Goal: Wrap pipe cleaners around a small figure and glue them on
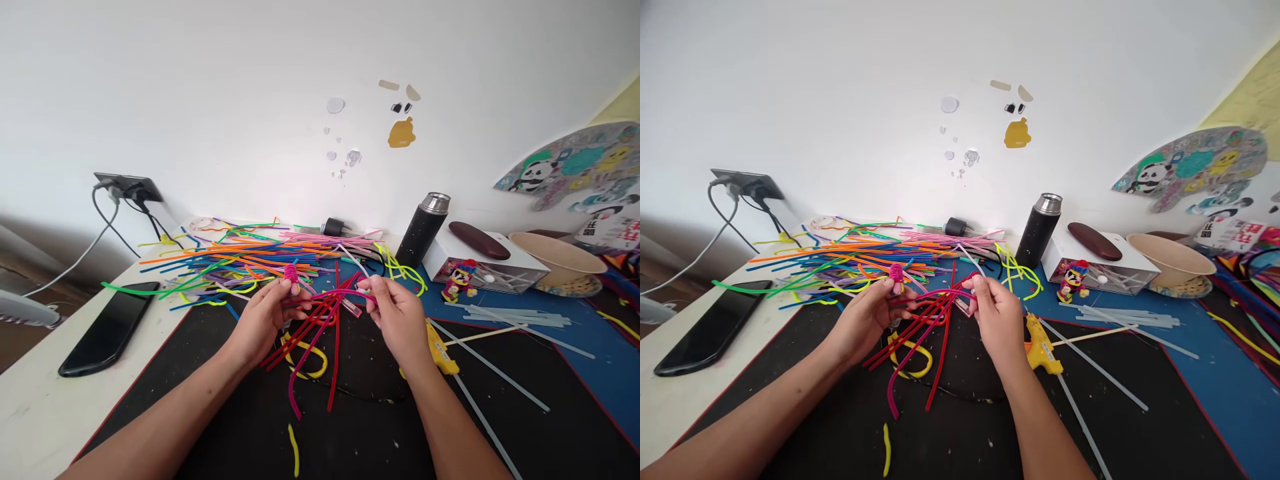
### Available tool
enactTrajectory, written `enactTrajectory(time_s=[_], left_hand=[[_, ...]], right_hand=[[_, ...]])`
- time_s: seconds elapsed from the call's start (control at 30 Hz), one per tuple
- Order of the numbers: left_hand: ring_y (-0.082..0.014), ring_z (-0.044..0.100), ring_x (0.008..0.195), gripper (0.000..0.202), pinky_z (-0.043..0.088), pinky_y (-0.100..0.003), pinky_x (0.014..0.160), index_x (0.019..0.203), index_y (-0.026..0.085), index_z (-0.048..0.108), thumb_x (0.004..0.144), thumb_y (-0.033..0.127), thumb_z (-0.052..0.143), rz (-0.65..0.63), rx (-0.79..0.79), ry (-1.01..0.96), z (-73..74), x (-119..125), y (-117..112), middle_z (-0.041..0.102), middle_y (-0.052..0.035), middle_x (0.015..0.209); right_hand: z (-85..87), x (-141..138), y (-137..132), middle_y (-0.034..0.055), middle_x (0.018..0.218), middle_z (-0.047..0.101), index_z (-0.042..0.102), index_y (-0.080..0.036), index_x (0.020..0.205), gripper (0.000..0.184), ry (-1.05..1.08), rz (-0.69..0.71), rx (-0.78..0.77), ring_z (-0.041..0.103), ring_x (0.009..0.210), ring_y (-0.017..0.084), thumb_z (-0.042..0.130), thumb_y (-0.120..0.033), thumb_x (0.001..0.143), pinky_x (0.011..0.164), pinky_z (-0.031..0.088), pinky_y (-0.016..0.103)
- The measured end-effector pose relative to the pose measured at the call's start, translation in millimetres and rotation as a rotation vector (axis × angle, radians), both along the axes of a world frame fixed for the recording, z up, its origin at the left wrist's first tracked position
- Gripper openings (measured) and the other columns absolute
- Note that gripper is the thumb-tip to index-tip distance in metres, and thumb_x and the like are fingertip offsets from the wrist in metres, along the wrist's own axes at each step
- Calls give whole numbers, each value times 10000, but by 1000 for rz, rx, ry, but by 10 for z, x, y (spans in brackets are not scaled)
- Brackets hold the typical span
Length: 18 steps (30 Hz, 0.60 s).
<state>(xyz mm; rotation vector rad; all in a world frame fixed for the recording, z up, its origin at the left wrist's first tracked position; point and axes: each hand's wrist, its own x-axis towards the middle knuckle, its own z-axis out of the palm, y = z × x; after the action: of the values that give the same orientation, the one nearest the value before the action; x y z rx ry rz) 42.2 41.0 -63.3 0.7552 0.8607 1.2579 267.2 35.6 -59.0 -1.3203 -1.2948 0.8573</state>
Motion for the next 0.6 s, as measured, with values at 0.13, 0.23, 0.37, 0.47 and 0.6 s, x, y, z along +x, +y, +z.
enactTrajectory(time_s=[0.13, 0.23, 0.37, 0.47, 0.6], left_hand=[[-199, 719, 745, 278, 602, -290, 717, 799, 151, 715, 825, 399, 839, -80, 22, -29, 4, 35, -37, 763, -81, 827], [-212, 719, 781, 277, 603, -304, 750, 794, 158, 711, 846, 405, 826, -132, 60, 19, -20, 45, -59, 750, -79, 838], [-197, 698, 800, 277, 596, -304, 786, 827, 174, 713, 909, 432, 767, -183, 128, 168, -50, 39, -68, 720, -54, 852], [-199, 686, 804, 314, 589, -306, 785, 824, 180, 705, 901, 479, 763, -200, 130, 224, -38, 46, -78, 711, -50, 854], [-202, 664, 801, 327, 562, -311, 806, 821, 186, 705, 901, 500, 754, -235, 138, 256, -23, 60, -98, 706, -50, 844]], right_hand=[[-62, -95, -26, -7, 639, 632, 765, -201, 1005, 431, -123, 186, -20, 521, 461, 142, 594, -596, 988, 430, 410, 256], [-92, -190, -78, 16, 717, 716, 771, -232, 1016, 303, -316, 261, 32, 634, 575, 179, 616, -492, 1001, 535, 504, 276], [-67, -193, -99, 72, 1014, 813, 774, -249, 1096, 234, -373, 172, 132, 754, 811, 241, 666, -415, 971, 681, 586, 325], [-47, -161, -90, 75, 1042, 817, 773, -254, 1144, 257, -312, 127, 133, 759, 795, 246, 675, -413, 967, 676, 595, 339], [-40, -187, -106, 35, 862, 792, 788, -248, 995, 196, -364, 275, 129, 721, 742, 218, 606, -319, 1006, 708, 547, 323]])
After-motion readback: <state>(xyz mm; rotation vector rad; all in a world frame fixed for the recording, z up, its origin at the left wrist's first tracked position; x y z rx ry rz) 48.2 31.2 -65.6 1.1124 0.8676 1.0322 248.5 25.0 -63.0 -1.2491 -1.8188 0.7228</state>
